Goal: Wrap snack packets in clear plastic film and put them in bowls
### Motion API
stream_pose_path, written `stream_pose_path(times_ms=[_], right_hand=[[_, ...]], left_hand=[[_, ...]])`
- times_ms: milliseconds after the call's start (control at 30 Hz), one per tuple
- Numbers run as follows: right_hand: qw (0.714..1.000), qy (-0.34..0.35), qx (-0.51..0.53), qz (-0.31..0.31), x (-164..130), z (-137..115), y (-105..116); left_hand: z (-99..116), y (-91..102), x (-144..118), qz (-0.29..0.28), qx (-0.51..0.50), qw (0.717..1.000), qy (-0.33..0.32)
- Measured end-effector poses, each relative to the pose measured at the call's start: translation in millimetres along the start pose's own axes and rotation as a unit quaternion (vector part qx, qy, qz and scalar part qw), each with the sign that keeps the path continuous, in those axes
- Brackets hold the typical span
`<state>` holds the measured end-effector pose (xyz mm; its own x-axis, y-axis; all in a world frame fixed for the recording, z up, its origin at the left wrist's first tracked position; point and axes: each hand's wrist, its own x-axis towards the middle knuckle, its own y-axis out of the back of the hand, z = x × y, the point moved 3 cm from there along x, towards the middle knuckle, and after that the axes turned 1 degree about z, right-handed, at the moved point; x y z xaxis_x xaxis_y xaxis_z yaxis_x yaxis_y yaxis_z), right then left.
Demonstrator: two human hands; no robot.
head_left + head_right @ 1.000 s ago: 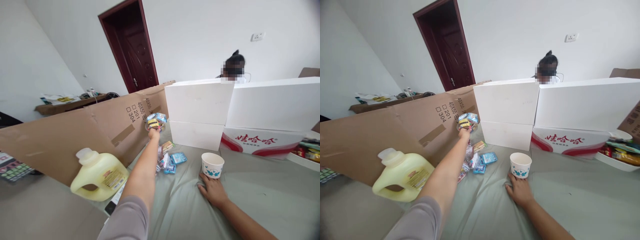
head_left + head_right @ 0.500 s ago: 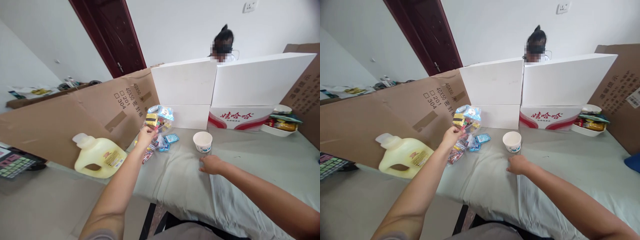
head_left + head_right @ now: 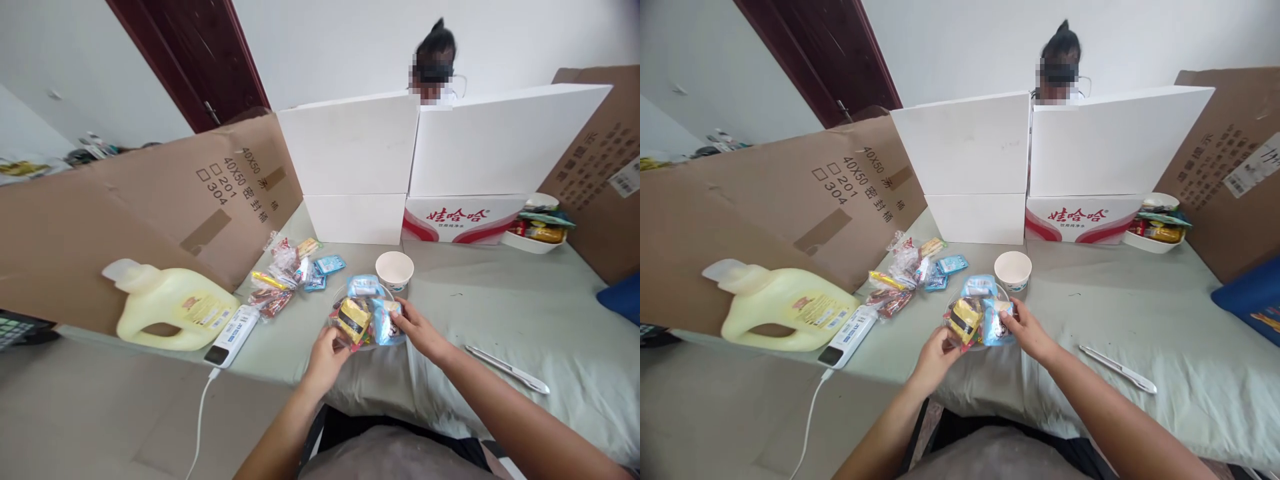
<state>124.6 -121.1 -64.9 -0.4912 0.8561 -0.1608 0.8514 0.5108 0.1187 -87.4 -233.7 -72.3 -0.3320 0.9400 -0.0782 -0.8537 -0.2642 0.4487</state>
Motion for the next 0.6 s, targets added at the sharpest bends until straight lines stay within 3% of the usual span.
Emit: stream_pose_path(times_ms=[67, 133, 200, 267, 333, 467, 600], right_hand=[[0.999, -0.003, -0.010, 0.035, -1.0, 2.7, -2.1], [0.996, 0.004, -0.043, 0.072, -0.9, 3.2, -1.5], [0.993, 0.017, -0.080, 0.091, -0.1, 2.0, -1.3], [0.991, 0.019, -0.100, 0.091, 0.4, 0.9, -2.9], [0.989, 0.014, -0.115, 0.091, -0.2, -0.3, -4.8], [0.979, 0.018, -0.163, 0.118, -3.8, -3.4, -3.4], [0.983, -0.013, -0.146, 0.111, -4.0, -0.1, -0.1]], left_hand=[[1.6, 8.9, -1.9, -0.089, -0.012, 0.996, -0.003], [5.9, 29.1, 3.2, -0.117, -0.010, 0.993, 0.008], [14.9, 52.2, 15.7, -0.042, 0.006, 0.999, 0.003], [29.5, 63.4, 31.5, 0.033, 0.017, 0.999, -0.031], [46.5, 54.4, 47.1, 0.010, 0.039, 0.996, -0.077], [68.7, 11.6, 65.8, -0.125, 0.155, 0.973, -0.119], [66.9, -5.7, 70.2, -0.136, 0.200, 0.963, -0.121]])
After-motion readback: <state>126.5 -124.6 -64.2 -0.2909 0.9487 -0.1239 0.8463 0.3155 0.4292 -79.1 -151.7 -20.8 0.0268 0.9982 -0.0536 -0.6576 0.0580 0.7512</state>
